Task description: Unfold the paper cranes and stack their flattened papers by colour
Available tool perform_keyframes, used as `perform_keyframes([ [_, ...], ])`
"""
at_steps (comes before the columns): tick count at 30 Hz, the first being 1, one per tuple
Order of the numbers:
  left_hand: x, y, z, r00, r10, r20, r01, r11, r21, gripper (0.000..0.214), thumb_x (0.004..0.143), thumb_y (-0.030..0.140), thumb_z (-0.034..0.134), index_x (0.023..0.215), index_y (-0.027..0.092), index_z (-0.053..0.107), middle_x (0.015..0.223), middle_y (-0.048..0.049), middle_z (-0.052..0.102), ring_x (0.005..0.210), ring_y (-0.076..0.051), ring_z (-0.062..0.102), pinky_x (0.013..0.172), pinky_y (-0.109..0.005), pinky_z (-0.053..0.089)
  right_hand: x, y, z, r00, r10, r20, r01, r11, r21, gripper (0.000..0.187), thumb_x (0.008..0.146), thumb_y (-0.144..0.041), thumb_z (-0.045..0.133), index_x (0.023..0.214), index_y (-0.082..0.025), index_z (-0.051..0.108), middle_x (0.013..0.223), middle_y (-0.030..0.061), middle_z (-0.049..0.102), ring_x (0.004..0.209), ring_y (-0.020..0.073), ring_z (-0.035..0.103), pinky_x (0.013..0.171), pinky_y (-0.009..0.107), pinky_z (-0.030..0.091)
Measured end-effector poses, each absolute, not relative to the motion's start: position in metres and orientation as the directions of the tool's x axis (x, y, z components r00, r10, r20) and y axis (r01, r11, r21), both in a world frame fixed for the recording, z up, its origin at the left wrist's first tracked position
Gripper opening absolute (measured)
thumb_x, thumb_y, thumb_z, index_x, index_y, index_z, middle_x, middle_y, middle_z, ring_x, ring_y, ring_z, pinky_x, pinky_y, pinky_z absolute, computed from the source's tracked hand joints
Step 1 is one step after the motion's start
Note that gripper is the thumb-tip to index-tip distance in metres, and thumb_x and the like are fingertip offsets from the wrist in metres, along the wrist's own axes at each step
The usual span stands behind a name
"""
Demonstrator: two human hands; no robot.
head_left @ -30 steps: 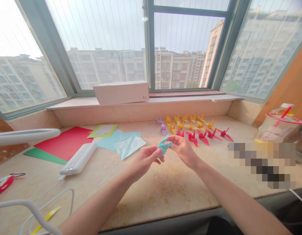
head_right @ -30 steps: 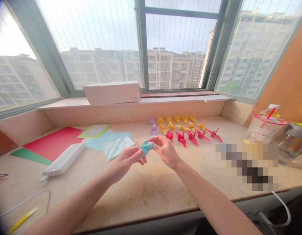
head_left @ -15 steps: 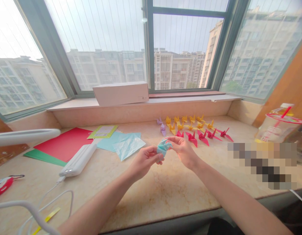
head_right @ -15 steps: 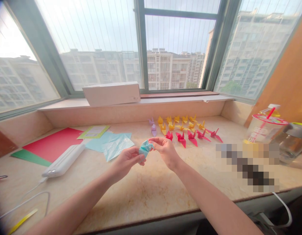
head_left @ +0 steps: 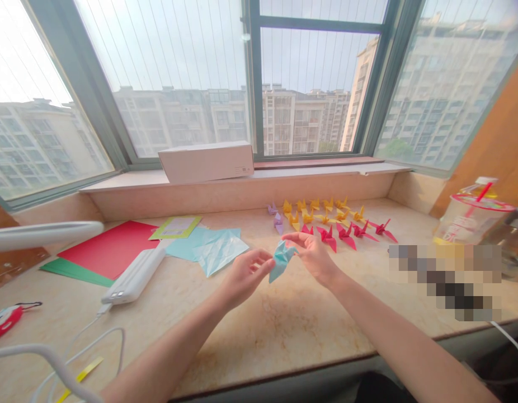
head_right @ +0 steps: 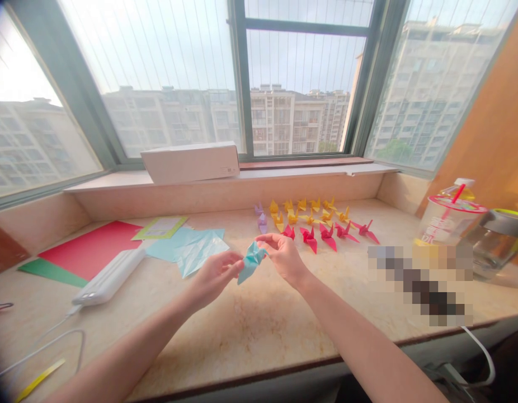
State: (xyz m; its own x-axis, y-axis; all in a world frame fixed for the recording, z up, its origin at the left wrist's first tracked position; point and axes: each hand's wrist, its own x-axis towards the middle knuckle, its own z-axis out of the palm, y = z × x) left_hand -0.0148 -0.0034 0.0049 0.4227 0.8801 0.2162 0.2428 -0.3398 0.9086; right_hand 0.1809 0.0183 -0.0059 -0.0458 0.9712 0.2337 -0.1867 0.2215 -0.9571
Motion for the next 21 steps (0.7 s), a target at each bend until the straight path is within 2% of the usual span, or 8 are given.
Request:
perform_keyframes([
  [4, -0.017, -0.002, 0.007, 0.291, 0.887, 0.360, 0.258, -0.435, 0.863, 0.037, 0.085, 0.044, 0.064, 0.113, 0.021, 0.062, 0.103, -0.0076, 0.064, 0.082, -0.017, 0.061, 0.067, -0.027, 0.049, 0.177, 0.013, -0.005, -0.097, 0.952, 0.289, -0.109, 0.279, -0.954, 0.031, 0.070, -0.040, 0.079, 0.090, -0.019, 0.071, 0.080, 0.0058, 0.075, 0.072, 0.0194, 0.068, 0.066, 0.031, 0.051],
  [6, -0.018, -0.001, 0.007, 0.325, 0.859, 0.396, 0.271, -0.486, 0.831, 0.029, 0.085, 0.042, 0.065, 0.106, 0.021, 0.067, 0.103, -0.0069, 0.063, 0.082, -0.016, 0.060, 0.067, -0.026, 0.049, 0.176, 0.011, -0.006, -0.157, 0.944, 0.289, -0.060, 0.283, -0.957, 0.031, 0.074, -0.042, 0.075, 0.094, -0.019, 0.070, 0.080, 0.0056, 0.075, 0.072, 0.0195, 0.068, 0.068, 0.032, 0.052],
  [8, -0.018, 0.000, 0.005, 0.352, 0.836, 0.420, 0.286, -0.524, 0.802, 0.021, 0.086, 0.040, 0.064, 0.090, 0.020, 0.070, 0.096, -0.0056, 0.062, 0.079, -0.015, 0.059, 0.067, -0.025, 0.048, 0.176, 0.011, -0.009, -0.217, 0.931, 0.294, -0.021, 0.297, -0.955, 0.031, 0.078, -0.043, 0.071, 0.097, -0.018, 0.069, 0.082, 0.0054, 0.075, 0.075, 0.0199, 0.068, 0.071, 0.033, 0.052],
  [11, -0.020, 0.004, 0.002, 0.303, 0.842, 0.446, 0.301, -0.529, 0.793, 0.023, 0.087, 0.039, 0.062, 0.078, 0.019, 0.068, 0.086, -0.0039, 0.061, 0.075, -0.015, 0.058, 0.065, -0.025, 0.047, 0.179, 0.013, -0.011, -0.167, 0.920, 0.355, 0.106, 0.375, -0.921, 0.029, 0.086, -0.045, 0.062, 0.099, -0.021, 0.070, 0.093, 0.0064, 0.074, 0.086, 0.0220, 0.068, 0.077, 0.036, 0.050],
  [14, -0.022, 0.008, 0.001, 0.219, 0.858, 0.464, 0.327, -0.512, 0.794, 0.025, 0.089, 0.041, 0.060, 0.079, 0.019, 0.068, 0.084, -0.0033, 0.060, 0.074, -0.015, 0.057, 0.064, -0.025, 0.048, 0.183, 0.013, -0.010, -0.069, 0.853, 0.518, 0.254, 0.517, -0.818, 0.028, 0.091, -0.046, 0.056, 0.100, -0.024, 0.071, 0.111, 0.0083, 0.069, 0.105, 0.0251, 0.062, 0.086, 0.038, 0.047],
  [16, -0.023, 0.008, 0.000, 0.196, 0.857, 0.476, 0.340, -0.515, 0.787, 0.024, 0.089, 0.041, 0.059, 0.081, 0.020, 0.068, 0.083, -0.0029, 0.059, 0.073, -0.015, 0.058, 0.066, -0.026, 0.049, 0.184, 0.012, -0.008, -0.117, 0.784, 0.609, 0.286, 0.614, -0.736, 0.026, 0.090, -0.044, 0.059, 0.104, -0.025, 0.071, 0.118, 0.0094, 0.065, 0.114, 0.0263, 0.058, 0.092, 0.039, 0.045],
  [18, -0.023, 0.007, 0.000, 0.200, 0.849, 0.488, 0.332, -0.528, 0.782, 0.023, 0.090, 0.040, 0.059, 0.082, 0.019, 0.067, 0.083, -0.0024, 0.059, 0.070, -0.014, 0.058, 0.067, -0.026, 0.050, 0.183, 0.011, -0.009, -0.194, 0.735, 0.650, 0.301, 0.675, -0.673, 0.028, 0.086, -0.042, 0.066, 0.108, -0.025, 0.070, 0.117, 0.0097, 0.065, 0.114, 0.0271, 0.058, 0.097, 0.042, 0.042],
  [21, -0.021, 0.005, -0.001, 0.238, 0.833, 0.499, 0.312, -0.553, 0.773, 0.024, 0.091, 0.040, 0.058, 0.081, 0.018, 0.065, 0.082, -0.0017, 0.057, 0.068, -0.013, 0.060, 0.067, -0.026, 0.050, 0.180, 0.012, -0.012, -0.239, 0.721, 0.651, 0.358, 0.688, -0.631, 0.025, 0.084, -0.040, 0.069, 0.105, -0.027, 0.071, 0.106, 0.0080, 0.070, 0.102, 0.0276, 0.062, 0.093, 0.044, 0.043],
])
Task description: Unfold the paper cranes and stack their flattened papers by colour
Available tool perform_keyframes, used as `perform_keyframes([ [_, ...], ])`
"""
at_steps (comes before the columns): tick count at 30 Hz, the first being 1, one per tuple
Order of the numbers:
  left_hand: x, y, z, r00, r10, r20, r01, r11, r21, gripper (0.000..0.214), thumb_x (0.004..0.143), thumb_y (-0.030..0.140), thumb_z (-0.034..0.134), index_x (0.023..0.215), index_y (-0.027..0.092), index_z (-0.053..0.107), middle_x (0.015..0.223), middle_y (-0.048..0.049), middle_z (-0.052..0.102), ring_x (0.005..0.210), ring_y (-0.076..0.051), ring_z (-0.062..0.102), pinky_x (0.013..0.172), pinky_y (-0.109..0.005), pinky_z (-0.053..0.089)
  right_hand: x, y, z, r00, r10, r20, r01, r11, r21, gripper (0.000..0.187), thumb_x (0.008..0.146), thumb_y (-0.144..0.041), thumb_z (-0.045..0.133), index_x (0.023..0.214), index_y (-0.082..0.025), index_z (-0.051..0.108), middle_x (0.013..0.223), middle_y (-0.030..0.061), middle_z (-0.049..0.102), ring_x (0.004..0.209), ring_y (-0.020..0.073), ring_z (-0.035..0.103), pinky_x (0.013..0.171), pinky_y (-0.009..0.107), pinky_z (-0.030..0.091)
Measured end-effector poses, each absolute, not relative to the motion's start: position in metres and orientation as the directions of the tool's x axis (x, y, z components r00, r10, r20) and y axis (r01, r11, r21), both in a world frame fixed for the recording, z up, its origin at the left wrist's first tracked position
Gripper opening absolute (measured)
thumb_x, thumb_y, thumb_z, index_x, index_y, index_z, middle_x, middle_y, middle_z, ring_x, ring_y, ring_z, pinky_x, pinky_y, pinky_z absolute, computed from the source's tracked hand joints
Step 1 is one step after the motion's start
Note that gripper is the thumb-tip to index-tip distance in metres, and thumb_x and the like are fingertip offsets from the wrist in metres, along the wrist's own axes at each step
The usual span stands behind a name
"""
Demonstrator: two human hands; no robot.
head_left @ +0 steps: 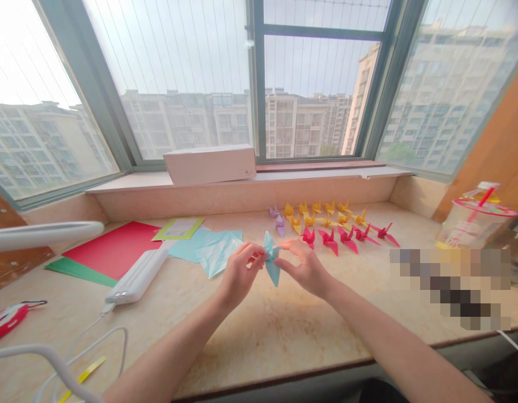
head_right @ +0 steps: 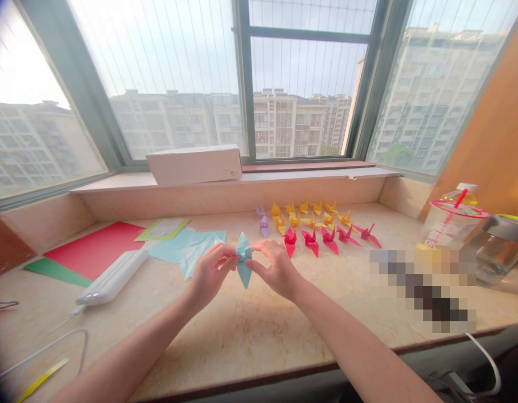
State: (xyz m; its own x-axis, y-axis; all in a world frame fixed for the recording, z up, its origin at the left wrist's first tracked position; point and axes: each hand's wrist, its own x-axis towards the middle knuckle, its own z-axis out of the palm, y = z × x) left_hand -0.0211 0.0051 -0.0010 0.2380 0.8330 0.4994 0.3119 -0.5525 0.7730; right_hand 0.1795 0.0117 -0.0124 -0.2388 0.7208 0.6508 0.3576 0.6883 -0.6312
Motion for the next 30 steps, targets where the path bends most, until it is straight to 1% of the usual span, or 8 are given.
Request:
perform_keyframes([
  [4, -0.020, 0.003, -0.002, 0.294, 0.821, 0.490, 0.295, -0.566, 0.770, 0.026, 0.092, 0.041, 0.055, 0.082, 0.018, 0.062, 0.086, -0.0027, 0.056, 0.069, -0.013, 0.061, 0.064, -0.026, 0.052, 0.179, 0.014, -0.016, -0.229, 0.732, 0.641, 0.387, 0.673, -0.630, 0.016, 0.090, -0.037, 0.063, 0.097, -0.026, 0.072, 0.100, 0.0072, 0.071, 0.098, 0.0260, 0.063, 0.091, 0.043, 0.043],
  [10, -0.022, 0.007, -0.005, 0.347, 0.813, 0.468, 0.398, -0.579, 0.712, 0.019, 0.092, 0.034, 0.056, 0.081, 0.019, 0.061, 0.080, -0.0020, 0.061, 0.073, -0.014, 0.063, 0.064, -0.025, 0.050, 0.181, 0.012, -0.013, -0.233, 0.743, 0.627, 0.408, 0.660, -0.631, 0.014, 0.087, -0.036, 0.067, 0.090, -0.024, 0.073, 0.104, 0.0070, 0.068, 0.102, 0.0247, 0.061, 0.094, 0.043, 0.043],
  [14, -0.022, 0.013, -0.011, 0.303, 0.833, 0.462, 0.394, -0.551, 0.735, 0.018, 0.092, 0.032, 0.054, 0.082, 0.018, 0.059, 0.077, -0.0005, 0.060, 0.067, -0.013, 0.063, 0.064, -0.026, 0.051, 0.182, 0.015, -0.014, -0.187, 0.744, 0.641, 0.444, 0.646, -0.621, 0.015, 0.088, -0.033, 0.064, 0.084, -0.020, 0.070, 0.098, 0.0063, 0.067, 0.096, 0.0226, 0.062, 0.090, 0.040, 0.046],
  [18, -0.020, 0.013, -0.010, 0.179, 0.889, 0.422, 0.391, -0.458, 0.799, 0.021, 0.092, 0.040, 0.052, 0.097, 0.019, 0.055, 0.071, 0.0026, 0.058, 0.058, -0.012, 0.059, 0.057, -0.024, 0.047, 0.181, 0.020, -0.022, -0.077, 0.725, 0.685, 0.565, 0.597, -0.569, 0.014, 0.086, -0.032, 0.066, 0.083, -0.019, 0.070, 0.095, 0.0067, 0.062, 0.091, 0.0221, 0.061, 0.086, 0.038, 0.047],
  [20, -0.020, 0.010, -0.008, 0.221, 0.889, 0.401, 0.439, -0.458, 0.773, 0.026, 0.091, 0.042, 0.053, 0.104, 0.020, 0.053, 0.064, 0.0059, 0.054, 0.052, -0.010, 0.054, 0.053, -0.022, 0.043, 0.178, 0.020, -0.027, -0.070, 0.736, 0.673, 0.618, 0.562, -0.550, 0.015, 0.086, -0.033, 0.067, 0.082, -0.019, 0.072, 0.089, 0.0056, 0.060, 0.087, 0.0220, 0.060, 0.084, 0.038, 0.048],
  [23, -0.020, 0.006, -0.008, 0.360, 0.859, 0.364, 0.550, -0.511, 0.661, 0.032, 0.089, 0.040, 0.056, 0.115, 0.022, 0.054, 0.055, 0.0092, 0.051, 0.047, -0.010, 0.050, 0.053, -0.021, 0.039, 0.170, 0.016, -0.031, -0.104, 0.753, 0.649, 0.637, 0.552, -0.538, 0.015, 0.086, -0.033, 0.067, 0.082, -0.020, 0.074, 0.084, 0.0045, 0.059, 0.085, 0.0217, 0.059, 0.082, 0.038, 0.048],
  [26, -0.021, 0.006, -0.010, 0.420, 0.846, 0.329, 0.610, -0.531, 0.587, 0.041, 0.089, 0.040, 0.056, 0.127, 0.024, 0.052, 0.056, 0.0081, 0.057, 0.049, -0.011, 0.053, 0.054, -0.022, 0.039, 0.164, 0.011, -0.031, -0.172, 0.742, 0.648, 0.630, 0.588, -0.507, 0.015, 0.088, -0.030, 0.064, 0.084, -0.020, 0.075, 0.092, 0.0058, 0.061, 0.091, 0.0219, 0.058, 0.086, 0.039, 0.047],
  [30, -0.024, 0.009, -0.010, 0.461, 0.838, 0.293, 0.627, -0.541, 0.561, 0.033, 0.090, 0.044, 0.056, 0.117, 0.026, 0.060, 0.073, 0.0040, 0.067, 0.056, -0.012, 0.059, 0.057, -0.023, 0.041, 0.165, 0.008, -0.030, -0.260, 0.726, 0.637, 0.629, 0.628, -0.458, 0.016, 0.089, -0.028, 0.062, 0.088, -0.022, 0.077, 0.112, 0.0089, 0.061, 0.106, 0.0253, 0.056, 0.096, 0.045, 0.043],
])
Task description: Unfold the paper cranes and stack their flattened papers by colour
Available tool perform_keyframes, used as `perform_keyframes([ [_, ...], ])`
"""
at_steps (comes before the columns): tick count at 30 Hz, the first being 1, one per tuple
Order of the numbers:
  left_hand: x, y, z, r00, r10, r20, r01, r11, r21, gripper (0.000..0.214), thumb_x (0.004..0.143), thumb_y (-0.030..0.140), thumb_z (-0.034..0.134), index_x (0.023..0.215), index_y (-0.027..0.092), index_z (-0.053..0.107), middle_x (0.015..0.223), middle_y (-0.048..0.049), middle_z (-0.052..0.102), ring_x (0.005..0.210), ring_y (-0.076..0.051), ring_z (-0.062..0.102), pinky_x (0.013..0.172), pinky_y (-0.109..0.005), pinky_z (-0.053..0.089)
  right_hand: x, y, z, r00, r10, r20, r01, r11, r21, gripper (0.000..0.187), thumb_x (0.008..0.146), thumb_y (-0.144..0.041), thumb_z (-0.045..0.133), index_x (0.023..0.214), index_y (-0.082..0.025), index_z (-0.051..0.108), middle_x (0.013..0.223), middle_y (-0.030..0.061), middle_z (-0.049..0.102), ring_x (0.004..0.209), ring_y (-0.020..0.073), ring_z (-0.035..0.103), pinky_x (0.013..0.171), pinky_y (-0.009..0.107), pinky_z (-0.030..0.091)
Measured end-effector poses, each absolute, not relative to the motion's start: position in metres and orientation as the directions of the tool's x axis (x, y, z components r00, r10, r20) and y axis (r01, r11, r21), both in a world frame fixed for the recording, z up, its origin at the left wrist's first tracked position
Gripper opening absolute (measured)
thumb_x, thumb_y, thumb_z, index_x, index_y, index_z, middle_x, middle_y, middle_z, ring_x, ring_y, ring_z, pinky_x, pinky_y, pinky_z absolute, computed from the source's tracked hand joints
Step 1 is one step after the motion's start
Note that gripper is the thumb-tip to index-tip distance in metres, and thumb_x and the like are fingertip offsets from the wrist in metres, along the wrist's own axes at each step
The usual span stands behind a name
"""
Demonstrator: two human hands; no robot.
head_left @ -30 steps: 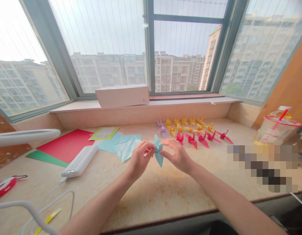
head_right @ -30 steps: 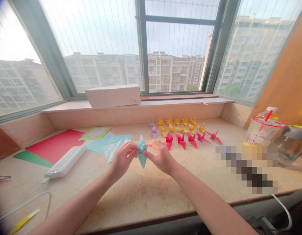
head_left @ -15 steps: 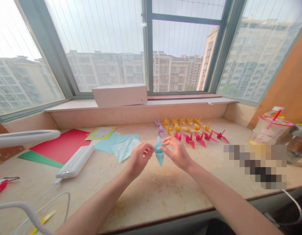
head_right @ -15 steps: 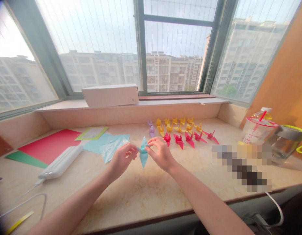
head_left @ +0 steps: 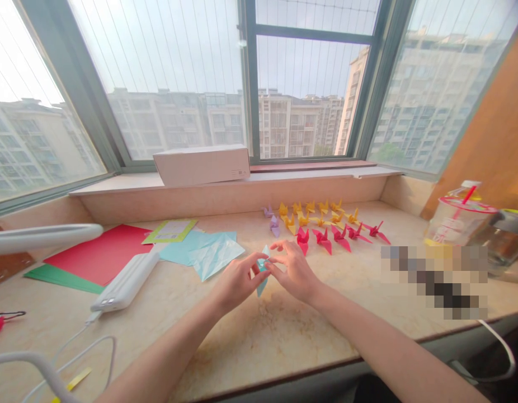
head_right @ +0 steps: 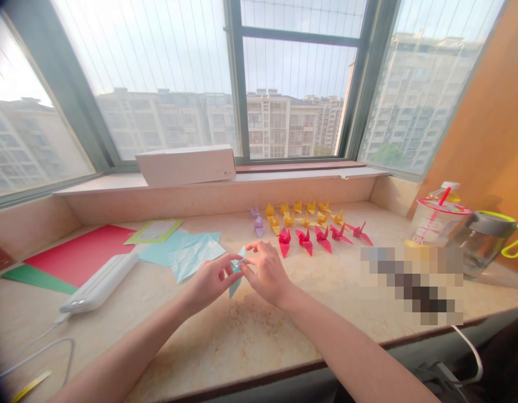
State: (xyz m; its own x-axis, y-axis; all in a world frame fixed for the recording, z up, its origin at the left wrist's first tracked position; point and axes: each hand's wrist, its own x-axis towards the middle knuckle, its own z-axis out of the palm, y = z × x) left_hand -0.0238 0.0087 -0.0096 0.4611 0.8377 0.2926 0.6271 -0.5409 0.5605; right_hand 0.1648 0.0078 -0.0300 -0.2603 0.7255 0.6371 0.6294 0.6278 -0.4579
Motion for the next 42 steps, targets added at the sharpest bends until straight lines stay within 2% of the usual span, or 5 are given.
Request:
perform_keyframes([
  [6, -0.026, 0.011, -0.004, 0.445, 0.831, 0.333, 0.654, -0.556, 0.512, 0.031, 0.088, 0.051, 0.057, 0.100, 0.023, 0.061, 0.088, 0.0011, 0.069, 0.060, -0.012, 0.059, 0.063, -0.026, 0.044, 0.175, 0.006, -0.020, -0.391, 0.704, 0.593, 0.568, 0.691, -0.447, 0.019, 0.091, -0.027, 0.059, 0.100, -0.023, 0.076, 0.132, 0.0096, 0.056, 0.122, 0.0277, 0.051, 0.105, 0.047, 0.038],
  [12, -0.033, 0.018, -0.008, 0.391, 0.838, 0.381, 0.741, -0.532, 0.410, 0.017, 0.094, 0.032, 0.047, 0.091, 0.021, 0.059, 0.092, -0.0020, 0.067, 0.069, -0.015, 0.061, 0.067, -0.029, 0.044, 0.174, 0.004, -0.016, -0.484, 0.706, 0.517, 0.511, 0.708, -0.488, 0.022, 0.096, -0.024, 0.051, 0.093, -0.020, 0.073, 0.096, 0.0050, 0.073, 0.090, 0.0195, 0.066, 0.087, 0.034, 0.046],
  [25, -0.034, 0.018, -0.009, 0.355, 0.869, 0.346, 0.822, -0.466, 0.328, 0.020, 0.093, 0.029, 0.043, 0.090, 0.021, 0.062, 0.096, -0.0034, 0.066, 0.075, -0.017, 0.061, 0.072, -0.031, 0.045, 0.188, 0.033, -0.028, -0.032, 0.785, 0.619, 0.725, 0.444, -0.526, 0.015, 0.090, -0.025, 0.058, 0.089, -0.020, 0.072, 0.084, 0.0052, 0.072, 0.078, 0.0204, 0.065, 0.072, 0.030, 0.048],
  [30, -0.031, 0.015, -0.005, 0.379, 0.864, 0.333, 0.813, -0.482, 0.326, 0.024, 0.092, 0.028, 0.043, 0.082, 0.021, 0.063, 0.087, -0.0036, 0.066, 0.072, -0.017, 0.061, 0.069, -0.029, 0.044, 0.184, 0.054, -0.042, -0.096, 0.839, 0.536, 0.761, 0.409, -0.504, 0.024, 0.085, -0.031, 0.066, 0.105, -0.019, 0.071, 0.092, 0.0069, 0.070, 0.080, 0.0199, 0.065, 0.075, 0.031, 0.050],
  [42, -0.059, 0.033, 0.004, 0.297, 0.865, 0.404, 0.903, -0.392, 0.176, 0.029, 0.094, 0.030, 0.039, 0.081, 0.022, 0.064, 0.087, -0.0035, 0.067, 0.081, -0.019, 0.062, 0.070, -0.027, 0.042, 0.200, 0.073, -0.034, -0.222, 0.828, 0.515, 0.773, 0.471, -0.425, 0.013, 0.091, -0.023, 0.061, 0.096, -0.022, 0.074, 0.089, 0.0058, 0.075, 0.083, 0.0202, 0.068, 0.075, 0.030, 0.048],
])
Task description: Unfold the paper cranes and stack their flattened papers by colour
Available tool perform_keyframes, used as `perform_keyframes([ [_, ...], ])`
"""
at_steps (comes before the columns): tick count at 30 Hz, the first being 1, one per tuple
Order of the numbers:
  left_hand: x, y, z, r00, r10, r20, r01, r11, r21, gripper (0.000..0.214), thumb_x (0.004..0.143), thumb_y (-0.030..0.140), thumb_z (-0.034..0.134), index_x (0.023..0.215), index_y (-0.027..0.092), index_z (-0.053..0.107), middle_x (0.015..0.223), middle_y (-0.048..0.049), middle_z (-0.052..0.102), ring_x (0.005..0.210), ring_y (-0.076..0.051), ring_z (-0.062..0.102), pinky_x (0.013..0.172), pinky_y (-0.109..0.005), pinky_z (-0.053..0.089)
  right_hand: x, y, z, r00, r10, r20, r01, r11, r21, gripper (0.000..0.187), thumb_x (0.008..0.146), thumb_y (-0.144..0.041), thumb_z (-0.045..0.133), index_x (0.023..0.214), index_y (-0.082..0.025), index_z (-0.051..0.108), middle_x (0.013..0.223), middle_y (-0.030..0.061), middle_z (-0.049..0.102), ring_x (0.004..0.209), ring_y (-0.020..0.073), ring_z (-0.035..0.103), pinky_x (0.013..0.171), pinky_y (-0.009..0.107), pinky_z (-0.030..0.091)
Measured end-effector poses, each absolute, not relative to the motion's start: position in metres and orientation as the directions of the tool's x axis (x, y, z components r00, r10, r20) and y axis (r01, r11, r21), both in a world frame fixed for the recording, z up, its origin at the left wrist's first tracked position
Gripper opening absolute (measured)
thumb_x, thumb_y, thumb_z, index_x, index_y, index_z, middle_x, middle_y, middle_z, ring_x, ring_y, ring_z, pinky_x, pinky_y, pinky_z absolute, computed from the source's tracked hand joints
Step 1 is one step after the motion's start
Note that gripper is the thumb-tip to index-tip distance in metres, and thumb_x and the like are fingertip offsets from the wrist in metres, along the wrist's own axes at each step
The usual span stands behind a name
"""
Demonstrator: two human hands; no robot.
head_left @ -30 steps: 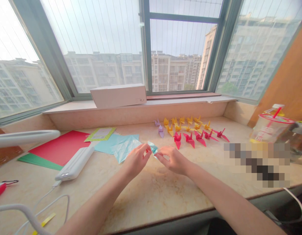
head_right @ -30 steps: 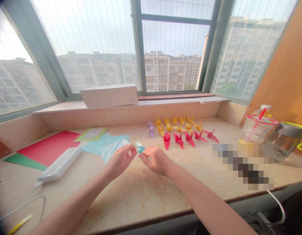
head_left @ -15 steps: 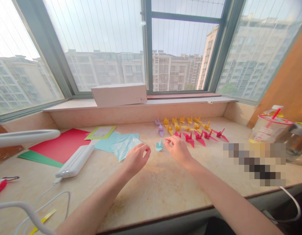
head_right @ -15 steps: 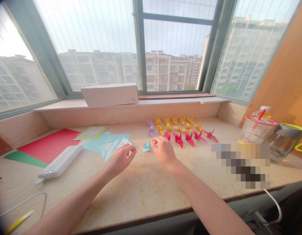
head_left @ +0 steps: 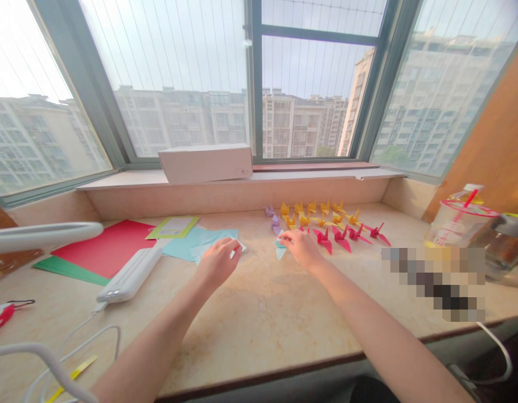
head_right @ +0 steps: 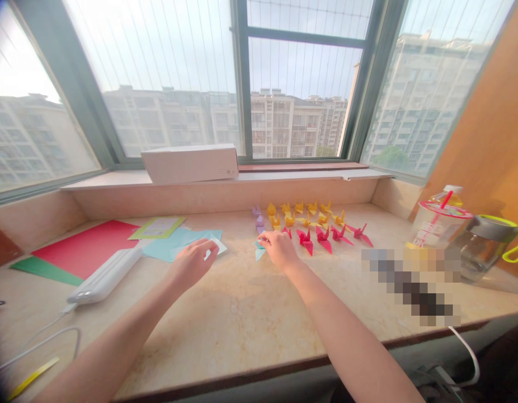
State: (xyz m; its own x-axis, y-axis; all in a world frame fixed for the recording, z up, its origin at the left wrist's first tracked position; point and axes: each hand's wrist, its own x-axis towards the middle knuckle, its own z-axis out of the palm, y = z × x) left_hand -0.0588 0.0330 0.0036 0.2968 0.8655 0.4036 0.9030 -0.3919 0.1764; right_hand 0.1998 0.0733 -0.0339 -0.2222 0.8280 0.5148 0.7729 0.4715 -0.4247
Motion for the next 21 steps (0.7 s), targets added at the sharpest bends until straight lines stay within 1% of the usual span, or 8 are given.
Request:
perform_keyframes([
  [3, -0.070, 0.039, 0.005, 0.257, 0.870, 0.420, 0.927, -0.345, 0.147, 0.031, 0.095, 0.031, 0.038, 0.081, 0.022, 0.064, 0.086, -0.0039, 0.067, 0.085, -0.020, 0.063, 0.070, -0.027, 0.041, 0.206, 0.076, -0.033, -0.244, 0.835, 0.493, 0.789, 0.467, -0.400, 0.017, 0.090, -0.022, 0.063, 0.103, -0.023, 0.073, 0.089, 0.0046, 0.076, 0.081, 0.0202, 0.069, 0.075, 0.030, 0.048],
  [5, -0.076, 0.043, 0.004, 0.234, 0.880, 0.414, 0.939, -0.315, 0.138, 0.032, 0.095, 0.031, 0.037, 0.080, 0.022, 0.064, 0.087, -0.0040, 0.067, 0.084, -0.021, 0.063, 0.067, -0.027, 0.040, 0.208, 0.077, -0.032, -0.251, 0.833, 0.493, 0.800, 0.466, -0.378, 0.022, 0.089, -0.021, 0.064, 0.109, -0.025, 0.071, 0.095, 0.0044, 0.076, 0.088, 0.0209, 0.069, 0.081, 0.032, 0.047],
  [8, -0.082, 0.047, 0.001, 0.220, 0.892, 0.396, 0.949, -0.290, 0.127, 0.032, 0.094, 0.032, 0.038, 0.078, 0.022, 0.063, 0.087, -0.0041, 0.068, 0.080, -0.020, 0.062, 0.064, -0.027, 0.039, 0.210, 0.076, -0.029, -0.239, 0.829, 0.506, 0.820, 0.452, -0.352, 0.026, 0.089, -0.021, 0.063, 0.114, -0.024, 0.068, 0.105, 0.0060, 0.074, 0.101, 0.0229, 0.066, 0.089, 0.036, 0.044],
  [10, -0.085, 0.049, 0.000, 0.222, 0.891, 0.395, 0.951, -0.288, 0.113, 0.032, 0.094, 0.032, 0.038, 0.077, 0.022, 0.062, 0.087, -0.0044, 0.067, 0.079, -0.020, 0.062, 0.064, -0.027, 0.039, 0.212, 0.075, -0.027, -0.235, 0.832, 0.503, 0.830, 0.441, -0.341, 0.025, 0.091, -0.022, 0.061, 0.115, -0.024, 0.068, 0.103, 0.0058, 0.074, 0.101, 0.0228, 0.065, 0.089, 0.037, 0.044],
  [13, -0.088, 0.050, 0.000, 0.227, 0.889, 0.398, 0.954, -0.284, 0.091, 0.033, 0.095, 0.032, 0.036, 0.078, 0.022, 0.063, 0.087, -0.0051, 0.067, 0.080, -0.020, 0.062, 0.066, -0.027, 0.040, 0.213, 0.075, -0.025, -0.225, 0.840, 0.494, 0.845, 0.421, -0.330, 0.021, 0.093, -0.023, 0.058, 0.111, -0.024, 0.069, 0.096, 0.0053, 0.075, 0.094, 0.0215, 0.067, 0.088, 0.035, 0.044],
  [17, -0.088, 0.050, 0.001, 0.216, 0.897, 0.385, 0.962, -0.264, 0.076, 0.033, 0.095, 0.032, 0.036, 0.079, 0.022, 0.064, 0.087, -0.0048, 0.067, 0.082, -0.019, 0.062, 0.067, -0.026, 0.041, 0.214, 0.077, -0.024, -0.208, 0.844, 0.494, 0.862, 0.396, -0.315, 0.018, 0.094, -0.022, 0.056, 0.106, -0.024, 0.070, 0.096, 0.0058, 0.075, 0.092, 0.0203, 0.068, 0.088, 0.033, 0.042],
  [21, -0.086, 0.049, 0.002, 0.216, 0.905, 0.367, 0.963, -0.259, 0.073, 0.031, 0.093, 0.032, 0.038, 0.080, 0.022, 0.064, 0.087, -0.0045, 0.068, 0.083, -0.019, 0.063, 0.067, -0.026, 0.041, 0.215, 0.082, -0.025, -0.216, 0.838, 0.500, 0.871, 0.397, -0.289, 0.018, 0.095, -0.023, 0.055, 0.106, -0.025, 0.069, 0.097, 0.0058, 0.076, 0.092, 0.0201, 0.068, 0.090, 0.034, 0.040],
])
